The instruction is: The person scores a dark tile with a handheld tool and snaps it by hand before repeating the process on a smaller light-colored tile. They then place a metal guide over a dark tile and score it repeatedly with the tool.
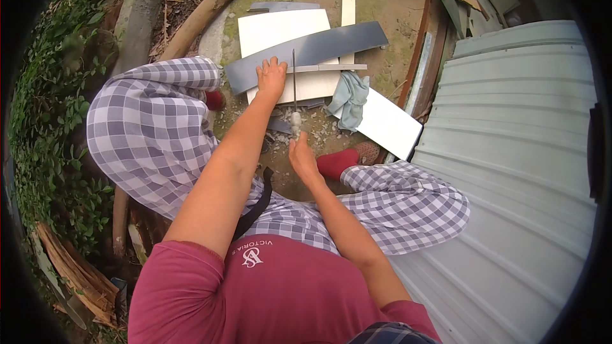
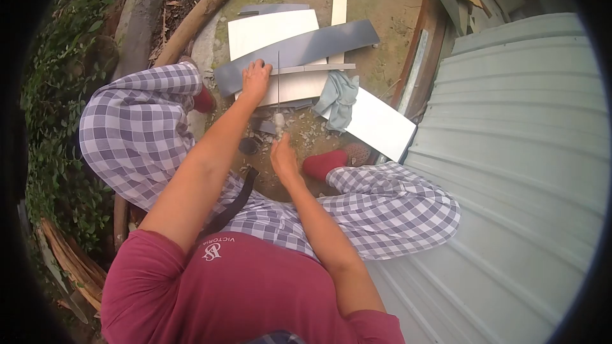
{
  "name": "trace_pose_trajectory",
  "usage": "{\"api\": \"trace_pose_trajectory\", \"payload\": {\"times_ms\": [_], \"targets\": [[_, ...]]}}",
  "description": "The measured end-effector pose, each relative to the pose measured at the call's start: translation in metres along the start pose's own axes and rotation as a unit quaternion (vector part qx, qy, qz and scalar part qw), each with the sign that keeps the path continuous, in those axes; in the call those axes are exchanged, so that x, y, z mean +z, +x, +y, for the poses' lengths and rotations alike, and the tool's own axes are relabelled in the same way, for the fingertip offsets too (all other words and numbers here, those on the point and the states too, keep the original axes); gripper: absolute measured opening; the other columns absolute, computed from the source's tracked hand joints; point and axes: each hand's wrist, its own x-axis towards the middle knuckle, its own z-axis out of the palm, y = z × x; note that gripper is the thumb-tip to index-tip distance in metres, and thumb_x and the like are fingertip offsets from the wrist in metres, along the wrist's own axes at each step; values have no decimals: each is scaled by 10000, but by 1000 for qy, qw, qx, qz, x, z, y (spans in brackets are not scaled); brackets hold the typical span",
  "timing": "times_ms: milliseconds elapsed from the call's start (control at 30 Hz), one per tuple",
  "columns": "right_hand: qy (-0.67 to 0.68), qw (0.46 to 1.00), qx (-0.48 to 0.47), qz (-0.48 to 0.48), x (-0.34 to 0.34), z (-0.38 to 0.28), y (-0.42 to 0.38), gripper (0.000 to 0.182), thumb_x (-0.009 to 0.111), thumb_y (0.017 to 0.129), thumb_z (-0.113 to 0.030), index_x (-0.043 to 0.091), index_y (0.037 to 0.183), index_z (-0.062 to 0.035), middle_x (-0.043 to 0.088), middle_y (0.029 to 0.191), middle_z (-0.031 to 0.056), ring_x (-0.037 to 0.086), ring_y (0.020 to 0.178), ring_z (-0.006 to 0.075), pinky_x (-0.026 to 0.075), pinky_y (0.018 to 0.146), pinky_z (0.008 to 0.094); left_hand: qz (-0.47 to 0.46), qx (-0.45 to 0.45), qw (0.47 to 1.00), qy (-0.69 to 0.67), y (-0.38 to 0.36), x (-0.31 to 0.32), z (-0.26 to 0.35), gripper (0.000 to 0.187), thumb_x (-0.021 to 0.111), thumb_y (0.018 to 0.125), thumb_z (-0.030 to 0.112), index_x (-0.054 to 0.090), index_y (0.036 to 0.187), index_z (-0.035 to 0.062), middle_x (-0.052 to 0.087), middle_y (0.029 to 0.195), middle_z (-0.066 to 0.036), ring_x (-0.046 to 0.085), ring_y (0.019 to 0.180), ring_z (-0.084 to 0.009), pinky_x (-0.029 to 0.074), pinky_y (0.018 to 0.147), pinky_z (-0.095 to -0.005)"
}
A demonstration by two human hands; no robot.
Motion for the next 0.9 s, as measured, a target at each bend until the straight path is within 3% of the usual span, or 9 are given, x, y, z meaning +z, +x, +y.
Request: {"api": "trace_pose_trajectory", "payload": {"times_ms": [233, 433, 600, 700, 767, 900], "targets": [[-2, 1000, -3, 25, -20, -8, 31, 286, 404, 921, -248, 367, 1118, -44, 582, 879, 338, 549, 874, 514, 399, 777, 569, 7, -30, 1000, -8, 0, 0, 5, 146, 485, 831, 87, 611, 905, 83, 510, 1073, -128, 488, 1015, -330, 368, 903, -533], [-44, 999, 18, 6, -2, 9, 0, 319, 419, 919, -245, 341, 1137, -26, 567, 853, 349, 545, 827, 515, 402, 736, 562, 6, -34, 999, -11, 2, -3, 7, 130, 502, 817, 85, 623, 865, 77, 525, 1028, -124, 497, 1000, -329, 395, 853, -503], [-20, 998, -38, 47, -16, -2, 35, 300, 422, 917, -228, 348, 1123, -23, 568, 812, 339, 544, 787, 515, 410, 701, 553, 49, -21, 999, 4, 3, -1, 7, 132, 506, 818, 93, 628, 867, 87, 544, 990, -113, 510, 976, -326, 407, 807, -495], [-12, 997, -44, 63, -25, -12, 34, 303, 423, 915, -234, 353, 1140, -43, 582, 814, 324, 553, 794, 509, 411, 713, 555, 36, -39, 998, -32, 11, -6, 10, 122, 534, 810, 99, 628, 888, 92, 546, 1006, -114, 509, 986, -331, 397, 840, -504], [-9, 997, -39, 68, -26, -13, 33, 310, 423, 914, -244, 356, 1156, -61, 594, 821, 313, 561, 804, 504, 411, 726, 558, 30, -49, 991, -125, 15, -11, 13, 141, 568, 799, 104, 624, 927, 91, 542, 1054, -119, 499, 1010, -340, 378, 886, -515], [-28, 995, -38, 83, -27, -14, 39, 294, 422, 919, -221, 357, 1145, -45, 579, 797, 320, 556, 775, 502, 416, 694, 552, 38, -65, 988, -132, 17, -16, 13, 168, 588, 792, 104, 616, 957, 86, 519, 1127, -139, 466, 1088, -370, 341, 945, -531]]}}
